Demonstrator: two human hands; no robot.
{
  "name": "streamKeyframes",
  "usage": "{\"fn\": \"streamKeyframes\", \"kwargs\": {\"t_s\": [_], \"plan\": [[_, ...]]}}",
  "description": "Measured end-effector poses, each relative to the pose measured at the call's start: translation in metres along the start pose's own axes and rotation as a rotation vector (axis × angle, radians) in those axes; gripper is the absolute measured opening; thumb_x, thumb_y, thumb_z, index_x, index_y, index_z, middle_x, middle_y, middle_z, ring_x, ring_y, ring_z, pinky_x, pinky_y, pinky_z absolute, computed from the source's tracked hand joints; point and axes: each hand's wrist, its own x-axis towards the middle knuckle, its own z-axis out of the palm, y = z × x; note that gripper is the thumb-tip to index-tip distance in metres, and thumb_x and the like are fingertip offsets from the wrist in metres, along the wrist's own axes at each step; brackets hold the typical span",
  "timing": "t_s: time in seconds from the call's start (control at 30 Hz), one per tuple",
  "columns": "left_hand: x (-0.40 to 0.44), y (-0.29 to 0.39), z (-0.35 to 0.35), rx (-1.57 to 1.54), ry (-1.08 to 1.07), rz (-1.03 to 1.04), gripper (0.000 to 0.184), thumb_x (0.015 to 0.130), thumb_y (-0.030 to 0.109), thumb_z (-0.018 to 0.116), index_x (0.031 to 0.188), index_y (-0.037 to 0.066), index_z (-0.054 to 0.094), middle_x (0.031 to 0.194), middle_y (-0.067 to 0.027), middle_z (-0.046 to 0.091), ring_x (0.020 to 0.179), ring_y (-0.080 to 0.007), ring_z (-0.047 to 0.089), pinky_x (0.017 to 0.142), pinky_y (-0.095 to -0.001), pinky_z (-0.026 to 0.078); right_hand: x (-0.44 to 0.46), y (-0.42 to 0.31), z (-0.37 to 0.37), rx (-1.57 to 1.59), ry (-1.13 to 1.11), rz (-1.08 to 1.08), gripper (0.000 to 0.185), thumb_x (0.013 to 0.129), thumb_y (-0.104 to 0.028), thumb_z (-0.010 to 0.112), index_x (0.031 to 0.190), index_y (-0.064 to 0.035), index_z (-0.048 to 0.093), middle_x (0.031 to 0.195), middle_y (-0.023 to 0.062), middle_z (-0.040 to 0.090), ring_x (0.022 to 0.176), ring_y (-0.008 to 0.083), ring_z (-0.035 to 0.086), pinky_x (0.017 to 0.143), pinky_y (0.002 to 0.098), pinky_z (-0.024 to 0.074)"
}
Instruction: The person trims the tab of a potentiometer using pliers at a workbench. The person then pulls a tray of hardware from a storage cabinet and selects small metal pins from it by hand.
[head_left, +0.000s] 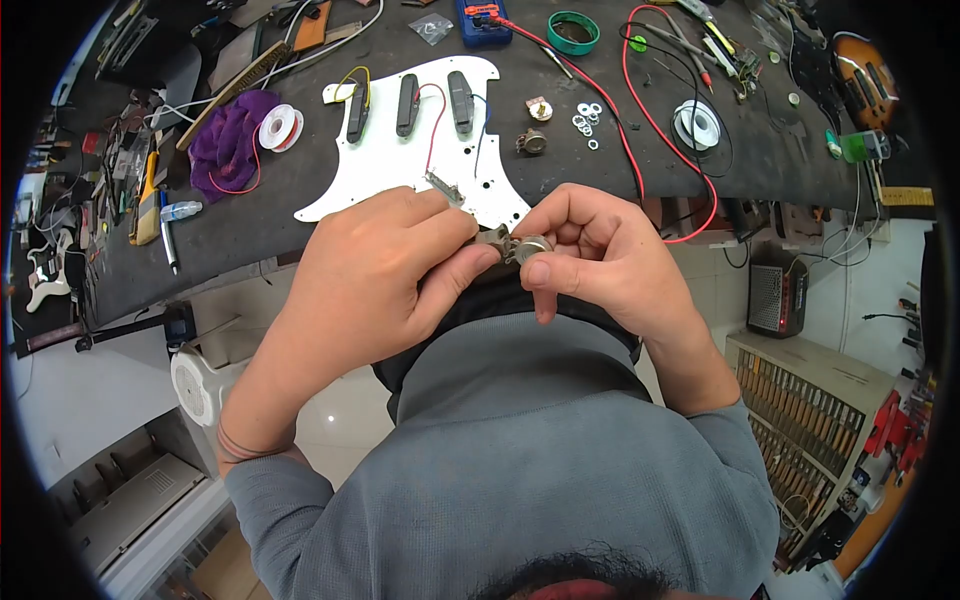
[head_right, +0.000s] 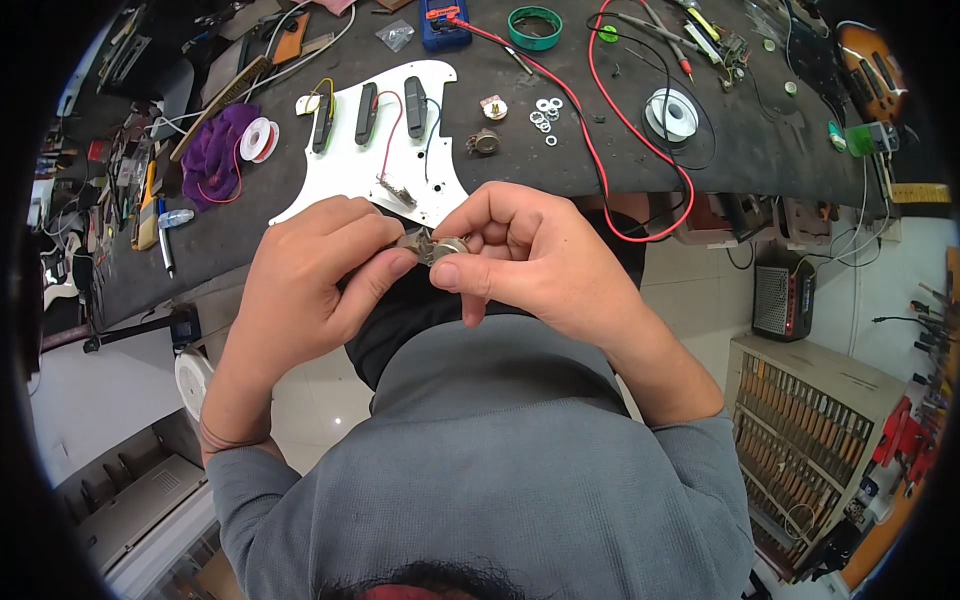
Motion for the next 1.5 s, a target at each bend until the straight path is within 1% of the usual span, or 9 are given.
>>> {"fn": "streamKeyframes", "kwargs": {"t_s": [0.47,0.57,0.8,0.93,1.07,1.2,1.23,1.33,1.5], "plan": [[-0.001,-0.006,0.003,-0.002,-0.002,0.023,0.014,0.095,0.019,0.084,0.097,0.007,0.078,0.087,-0.0095,0.071,0.081,-0.0322,0.071,0.07,-0.0441,0.055,0.002,0.0,0.0,0.009,0.006,0.037,0.028,0.101,-0.008,0.086,0.121,0.0051,0.07,0.098,0.0068,0.075,0.076,0.0132,0.076,0.067,0.0262,0.0588],[-0.004,-0.012,0.007,0.032,0.036,0.065,0.02,0.099,0.026,0.081,0.093,0.009,0.074,0.084,-0.0081,0.067,0.082,-0.0312,0.071,0.072,-0.045,0.056,0.003,0.005,-0.003,0.009,0.005,-0.007,0.023,0.102,-0.002,0.081,0.12,0.0057,0.068,0.1,0.0118,0.076,0.077,0.0169,0.076,0.067,0.0292,0.0622],[-0.017,-0.02,0.008,0.011,0.105,0.075,0.028,0.101,0.032,0.08,0.089,0.008,0.071,0.086,-0.007,0.067,0.083,-0.0284,0.072,0.072,-0.0436,0.058,0.013,0.009,0.001,-0.068,0.002,-0.039,0.026,0.101,-0.006,0.081,0.118,0.0066,0.067,0.094,0.0141,0.077,0.072,0.0196,0.076,0.066,0.0295,0.0613],[-0.028,-0.033,-0.008,0.081,0.206,0.065,0.027,0.102,0.033,0.079,0.095,0.008,0.071,0.086,-0.0074,0.067,0.083,-0.0286,0.072,0.071,-0.0435,0.057,0.023,0.007,0.011,-0.101,0.025,-0.049,0.025,0.101,-0.006,0.079,0.119,0.006,0.067,0.092,0.0142,0.077,0.069,0.02,0.076,0.066,0.0305,0.0612],[-0.045,-0.058,-0.017,-0.038,0.274,0.009,0.023,0.105,0.029,0.075,0.104,0.007,0.071,0.089,-0.0084,0.069,0.083,-0.0315,0.071,0.072,-0.0447,0.056,0.038,0.007,0.022,-0.113,0.048,-0.117,0.024,0.102,-0.005,0.078,0.12,0.0048,0.066,0.094,0.014,0.076,0.074,0.0189,0.075,0.068,0.0327,0.0629],[-0.048,-0.071,-0.019,-0.2,0.33,-0.011,0.019,0.11,0.024,0.068,0.115,0.006,0.07,0.101,-0.0113,0.07,0.099,-0.0348,0.07,0.088,-0.0478,0.055,0.055,0.003,0.035,-0.143,0.032,-0.124,0.022,0.103,-0.004,0.077,0.12,0.0042,0.065,0.097,0.0142,0.076,0.077,0.0187,0.076,0.071,0.0322,0.0628],[-0.05,-0.072,-0.024,-0.238,0.268,-0.067,0.018,0.111,0.022,0.066,0.117,0.006,0.07,0.107,-0.0126,0.071,0.106,-0.0359,0.068,0.094,-0.0491,0.054,0.059,0.001,0.039,-0.167,0.028,-0.131,0.022,0.103,-0.004,0.077,0.12,0.0043,0.065,0.097,0.0142,0.076,0.078,0.0189,0.076,0.072,0.0317,0.0626],[-0.048,-0.076,-0.03,-0.233,0.283,-0.061,0.017,0.111,0.021,0.066,0.117,0.006,0.07,0.108,-0.0129,0.071,0.107,-0.0368,0.068,0.093,-0.0492,0.053,0.064,-0.006,0.049,-0.235,0.046,-0.11,0.023,0.103,-0.001,0.077,0.122,0.0049,0.065,0.099,0.0145,0.077,0.08,0.0195,0.078,0.075,0.0305,0.0615],[-0.04,-0.065,-0.035,-0.104,0.264,-0.014,0.012,0.101,0.014,0.074,0.109,0.006,0.071,0.096,-0.0133,0.069,0.092,-0.0394,0.068,0.079,-0.05,0.054,0.066,-0.01,0.053,-0.221,-0.015,-0.051,0.029,0.106,-0.006,0.079,0.129,0.0066,0.067,0.107,0.0125,0.077,0.086,0.0185,0.08,0.08,0.0316,0.0632]]}}
